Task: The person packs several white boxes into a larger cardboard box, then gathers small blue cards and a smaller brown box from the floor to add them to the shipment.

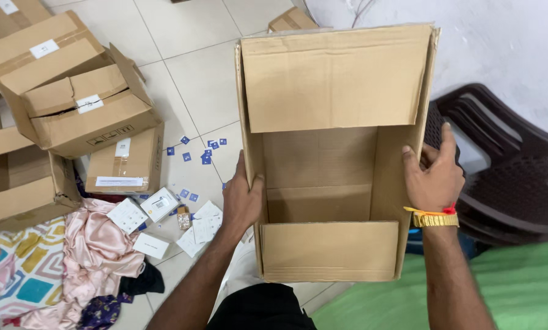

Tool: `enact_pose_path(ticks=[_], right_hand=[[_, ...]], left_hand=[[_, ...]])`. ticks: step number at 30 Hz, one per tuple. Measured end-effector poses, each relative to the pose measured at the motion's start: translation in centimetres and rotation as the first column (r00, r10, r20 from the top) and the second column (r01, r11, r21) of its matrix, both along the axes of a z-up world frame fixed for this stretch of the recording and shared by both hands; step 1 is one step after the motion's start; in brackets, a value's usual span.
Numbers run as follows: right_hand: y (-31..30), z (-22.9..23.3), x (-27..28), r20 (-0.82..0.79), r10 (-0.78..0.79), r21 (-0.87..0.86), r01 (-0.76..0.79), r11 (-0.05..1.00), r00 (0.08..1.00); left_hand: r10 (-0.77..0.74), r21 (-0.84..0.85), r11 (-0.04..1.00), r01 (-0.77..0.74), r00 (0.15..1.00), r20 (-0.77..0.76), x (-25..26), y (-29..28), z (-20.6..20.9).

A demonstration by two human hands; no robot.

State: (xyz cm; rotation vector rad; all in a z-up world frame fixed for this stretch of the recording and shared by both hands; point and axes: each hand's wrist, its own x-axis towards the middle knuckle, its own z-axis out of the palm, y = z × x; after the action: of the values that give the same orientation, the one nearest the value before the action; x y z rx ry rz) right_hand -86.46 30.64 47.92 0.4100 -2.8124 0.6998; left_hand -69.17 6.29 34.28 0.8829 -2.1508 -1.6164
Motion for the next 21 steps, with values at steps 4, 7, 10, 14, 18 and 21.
enact_pose_path(ticks=[4,7,10,14,18,21], right_hand=[[-1.6,-1.9,-6.6,-0.147,0.297,0.186,-0.268,0.945,0.944],[-3.6,-4.2,-12.2,0.146,0.098,0.310,-0.140,0.940,0.984],[-6.4,-6.2,-18.0,0.212,0.049,0.372,-0.127,0.920,0.976],[-8.8,-9.2,-26.2,0.353,0.037,0.497,-0.221,0.839,0.935],[-14.1,-11.9,-33.8,0.397,0.161,0.514,-0.364,0.777,0.904],[-20.7,-11.7,-38.2,0.410,0.279,0.531,-0.476,0.701,0.868]], left_hand=[[0.139,0.156,0.976,-0.150,0.987,0.078,-5.8,-1.4,-3.9],[0.241,0.189,0.948,-0.254,0.966,0.091,-11.3,-2.0,-7.4],[0.333,0.187,0.921,-0.343,0.939,0.082,-15.5,-3.4,-9.3],[0.305,0.317,0.873,-0.371,0.922,0.239,-21.0,-5.8,-9.8],[0.365,0.330,0.834,-0.443,0.890,0.273,-23.6,-7.8,-10.7],[0.488,0.156,0.842,-0.516,0.852,0.188,-25.5,-9.5,-11.2]])
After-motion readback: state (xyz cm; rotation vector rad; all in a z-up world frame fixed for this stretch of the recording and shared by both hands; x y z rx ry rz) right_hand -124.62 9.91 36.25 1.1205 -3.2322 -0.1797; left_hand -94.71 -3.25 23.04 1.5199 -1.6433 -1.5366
